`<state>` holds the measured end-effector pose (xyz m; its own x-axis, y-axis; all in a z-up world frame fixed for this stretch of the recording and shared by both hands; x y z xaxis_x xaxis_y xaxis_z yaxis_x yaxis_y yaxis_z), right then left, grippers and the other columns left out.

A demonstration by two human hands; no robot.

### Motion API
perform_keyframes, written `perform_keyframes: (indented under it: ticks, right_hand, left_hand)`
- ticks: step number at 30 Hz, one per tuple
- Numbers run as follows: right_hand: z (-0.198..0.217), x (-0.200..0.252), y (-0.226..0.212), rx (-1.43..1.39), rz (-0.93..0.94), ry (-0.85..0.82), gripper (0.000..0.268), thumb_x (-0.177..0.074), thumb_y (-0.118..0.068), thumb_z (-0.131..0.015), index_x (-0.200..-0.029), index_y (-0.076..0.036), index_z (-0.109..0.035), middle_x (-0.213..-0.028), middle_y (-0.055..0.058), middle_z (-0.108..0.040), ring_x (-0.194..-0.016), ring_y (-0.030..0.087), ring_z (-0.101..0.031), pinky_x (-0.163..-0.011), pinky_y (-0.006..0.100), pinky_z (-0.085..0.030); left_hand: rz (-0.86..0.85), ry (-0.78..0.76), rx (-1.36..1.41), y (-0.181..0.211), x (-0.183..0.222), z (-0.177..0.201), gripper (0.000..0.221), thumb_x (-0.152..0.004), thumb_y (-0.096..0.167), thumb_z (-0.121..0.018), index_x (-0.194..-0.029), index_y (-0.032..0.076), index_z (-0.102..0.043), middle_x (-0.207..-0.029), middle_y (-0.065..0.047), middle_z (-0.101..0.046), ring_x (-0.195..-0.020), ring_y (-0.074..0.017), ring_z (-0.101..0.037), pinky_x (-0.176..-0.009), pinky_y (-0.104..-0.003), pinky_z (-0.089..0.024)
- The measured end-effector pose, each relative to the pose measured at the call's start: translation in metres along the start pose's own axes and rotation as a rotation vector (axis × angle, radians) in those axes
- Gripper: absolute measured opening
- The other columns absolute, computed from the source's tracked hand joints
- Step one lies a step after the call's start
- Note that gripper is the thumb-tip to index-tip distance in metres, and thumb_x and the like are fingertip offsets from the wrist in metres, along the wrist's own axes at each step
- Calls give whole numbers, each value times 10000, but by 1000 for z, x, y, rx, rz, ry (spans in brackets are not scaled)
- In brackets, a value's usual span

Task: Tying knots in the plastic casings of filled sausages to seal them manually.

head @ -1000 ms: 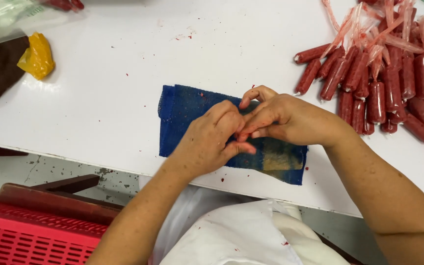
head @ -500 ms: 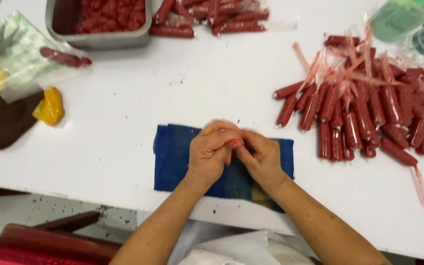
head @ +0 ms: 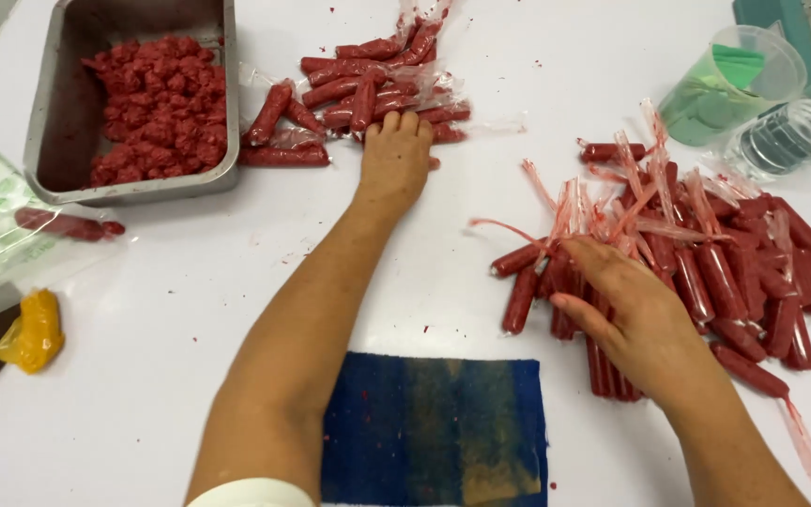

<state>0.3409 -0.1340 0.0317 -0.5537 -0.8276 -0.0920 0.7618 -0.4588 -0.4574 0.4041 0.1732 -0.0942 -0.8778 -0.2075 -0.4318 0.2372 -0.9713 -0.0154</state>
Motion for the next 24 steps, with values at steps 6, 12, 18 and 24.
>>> perform_keyframes:
  ticks: [6,12,18,24]
  right_hand:
    - [-11,5,-26,-187,116,32,395,-970,-224,-553,-1347,-133,-624,-1368,75,-665,-1267,230,-623,-1145,367,-401]
    - [-8,-32,-79,184,399,88,567,-881,-20,-610,-1434,-15,-483,-1503,202,-486,-1408,422,-403,-1188,619,-222]
    - [-50,-13,-135,318,654,-19,341,-974,-204,-563,-1282,-59,-566,-904,78,-651,-878,309,-622,-1167,645,-203]
    - [-65,0,-180,449,747,-5,122,-1015,-226,-547,-1037,-112,-583,-822,34,-551,-815,265,-561,-1177,669,-191]
  left_hand:
    - [154,-250,202,8,19,29,248,-946,352,-624,-1092,157,-676,-1090,-74,-713,-1054,-332,-617,-867,-510,-437]
    - [543,-864,1712,47,136,142,59,-895,56,-521,-921,90,-563,-751,-134,-659,-445,-187,-519,-361,-261,-307]
    - [570,-722,1697,41,213,198,73,-964,156,-649,-993,104,-690,-679,80,-474,-548,-34,-362,-445,-206,-239]
    - [598,-600,1376,19,249,234,169,-965,221,-668,-812,156,-637,-663,76,-427,-607,-72,-370,-540,-241,-306]
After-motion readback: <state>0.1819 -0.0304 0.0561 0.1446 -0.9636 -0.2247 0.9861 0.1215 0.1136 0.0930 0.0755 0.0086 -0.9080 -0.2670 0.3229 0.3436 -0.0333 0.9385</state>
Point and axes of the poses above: each hand's wrist, its own x-axis away from the middle knuckle, its own z-axis out of the back of the hand, y = z × x, the point moved 6 cm from there along -x, towards the middle knuckle
